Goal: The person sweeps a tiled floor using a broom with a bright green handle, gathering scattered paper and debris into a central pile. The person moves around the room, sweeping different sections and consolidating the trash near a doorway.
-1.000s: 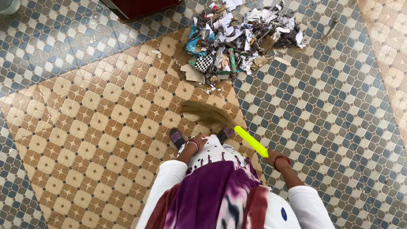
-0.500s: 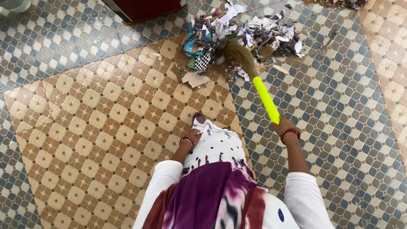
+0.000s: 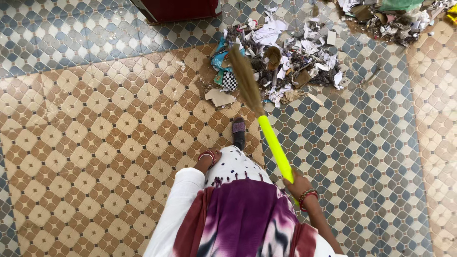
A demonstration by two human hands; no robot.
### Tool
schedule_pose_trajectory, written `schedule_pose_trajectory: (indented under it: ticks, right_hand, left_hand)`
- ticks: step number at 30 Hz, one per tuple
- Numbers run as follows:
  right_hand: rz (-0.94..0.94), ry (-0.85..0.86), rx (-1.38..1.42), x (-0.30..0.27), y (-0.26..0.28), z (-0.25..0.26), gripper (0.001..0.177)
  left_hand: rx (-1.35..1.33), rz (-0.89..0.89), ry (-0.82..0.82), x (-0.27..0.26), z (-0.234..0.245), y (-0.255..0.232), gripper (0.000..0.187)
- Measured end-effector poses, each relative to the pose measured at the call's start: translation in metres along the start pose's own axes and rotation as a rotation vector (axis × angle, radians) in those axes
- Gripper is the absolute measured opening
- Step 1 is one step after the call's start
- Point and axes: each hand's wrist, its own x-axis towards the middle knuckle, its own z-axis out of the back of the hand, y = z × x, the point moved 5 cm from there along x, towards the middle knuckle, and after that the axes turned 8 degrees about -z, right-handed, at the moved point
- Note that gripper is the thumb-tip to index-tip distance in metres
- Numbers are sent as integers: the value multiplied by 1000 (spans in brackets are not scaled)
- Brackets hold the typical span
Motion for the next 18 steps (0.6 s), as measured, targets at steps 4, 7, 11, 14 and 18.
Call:
schedule_pose_trajectory:
  ticks: [4,7,11,14,18]
  right_hand:
    - [19,160,-264,61,34,-7,70]
    - [118,196,-370,106,49,4,63]
    - [12,194,-371,145,46,31,55]
    - [-87,189,-284,158,30,58,63]
    - [-125,132,-146,167,27,82,61]
  left_hand:
    - [5,-31,9,39,26,-40,45]
    - [0,-49,9,62,42,-72,46]
    - [-97,-81,-50,82,59,-95,47]
    - [-119,-13,-4,89,66,-94,48]
    - [-49,19,12,88,73,-89,48]
